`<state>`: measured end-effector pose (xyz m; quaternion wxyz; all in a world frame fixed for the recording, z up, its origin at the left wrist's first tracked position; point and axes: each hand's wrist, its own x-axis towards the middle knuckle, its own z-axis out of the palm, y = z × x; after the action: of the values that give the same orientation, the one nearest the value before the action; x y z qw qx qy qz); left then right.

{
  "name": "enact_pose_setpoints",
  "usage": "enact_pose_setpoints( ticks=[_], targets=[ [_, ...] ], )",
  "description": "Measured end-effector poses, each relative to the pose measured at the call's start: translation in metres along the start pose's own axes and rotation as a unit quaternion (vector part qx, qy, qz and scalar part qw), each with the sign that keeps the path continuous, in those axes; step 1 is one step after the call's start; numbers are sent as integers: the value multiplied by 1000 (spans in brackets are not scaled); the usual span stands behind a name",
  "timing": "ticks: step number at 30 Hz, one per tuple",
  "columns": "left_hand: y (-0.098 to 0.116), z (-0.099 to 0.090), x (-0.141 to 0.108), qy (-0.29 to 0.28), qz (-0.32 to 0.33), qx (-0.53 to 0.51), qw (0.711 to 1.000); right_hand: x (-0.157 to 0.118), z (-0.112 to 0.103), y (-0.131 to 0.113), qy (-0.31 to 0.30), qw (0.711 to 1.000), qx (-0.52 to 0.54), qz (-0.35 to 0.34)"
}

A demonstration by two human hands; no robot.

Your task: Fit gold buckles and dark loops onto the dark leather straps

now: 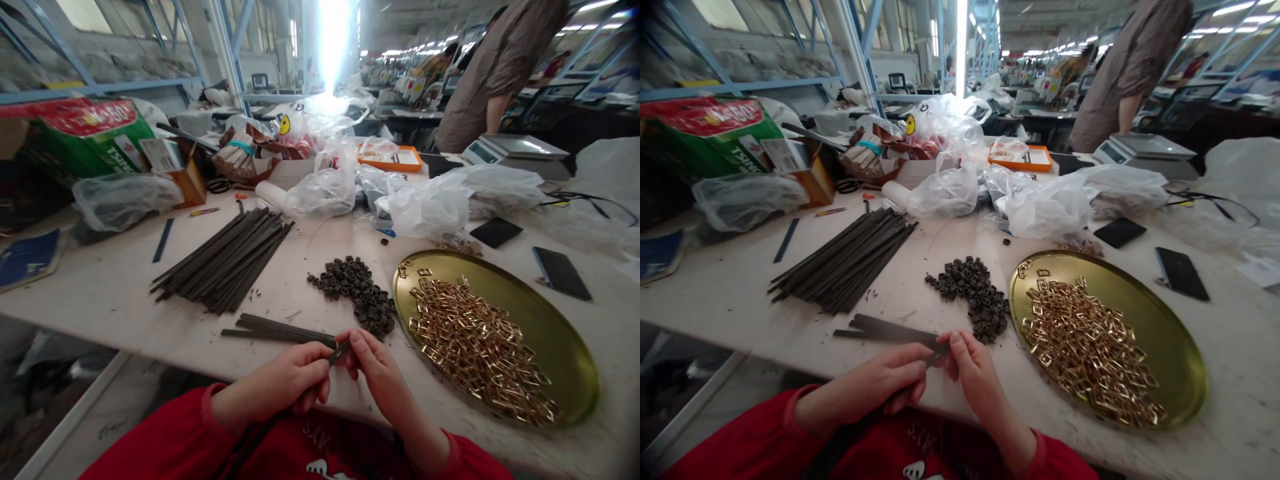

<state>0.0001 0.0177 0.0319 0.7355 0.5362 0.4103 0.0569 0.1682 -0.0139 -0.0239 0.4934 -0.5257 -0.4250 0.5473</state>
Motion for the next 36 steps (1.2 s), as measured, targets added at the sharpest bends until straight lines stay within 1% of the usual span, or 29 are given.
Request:
enact_pose_setpoints(
  ticks=[2,4,5,7,9,10,11,13,18,20,21,22,25,27,30,32,34,35,36],
  targets=[
    [2,5,3,21,-10,-32,999,-1,-6,3,25,998,-47,-17],
    [0,6,3,36,-25,-62,997,-1,-18,8,68,984,-153,-54],
    [-1,6,3,45,-30,-76,996,0,-24,12,83,969,-220,-77],
    [-5,5,2,63,-34,-95,993,2,-37,18,93,924,-350,-125],
    [-9,3,2,74,-34,-104,991,3,-46,24,91,877,-445,-158],
    [-11,1,3,78,-34,-106,991,4,-49,27,90,858,-477,-167],
    [-12,0,3,81,-33,-108,990,4,-51,30,91,844,-500,-172],
    [-14,-4,4,85,-32,-116,989,3,-55,35,97,829,-523,-174],
    [-19,-12,8,79,-35,-144,986,1,-59,42,107,819,-538,-170],
    [-22,-14,10,73,-38,-156,984,2,-58,41,93,813,-550,-165],
    [-23,-14,10,70,-39,-161,984,4,-58,41,80,806,-563,-166],
    [-24,-14,11,68,-40,-166,983,5,-57,40,65,794,-580,-169],
    [-27,-15,12,59,-42,-179,981,12,-55,38,36,746,-638,-185],
    [-27,-16,12,56,-42,-187,980,15,-55,37,29,725,-661,-190],
    [-27,-15,11,58,-42,-198,978,17,-55,34,24,716,-671,-192],
    [-25,-14,10,61,-40,-201,977,17,-56,31,35,724,-661,-193],
    [-25,-13,9,61,-35,-200,977,16,-58,28,55,747,-633,-194],
    [-25,-13,9,61,-33,-200,977,15,-58,27,66,766,-609,-195],
    [-25,-13,9,62,-32,-199,977,14,-58,26,77,791,-575,-193]
  ],
)
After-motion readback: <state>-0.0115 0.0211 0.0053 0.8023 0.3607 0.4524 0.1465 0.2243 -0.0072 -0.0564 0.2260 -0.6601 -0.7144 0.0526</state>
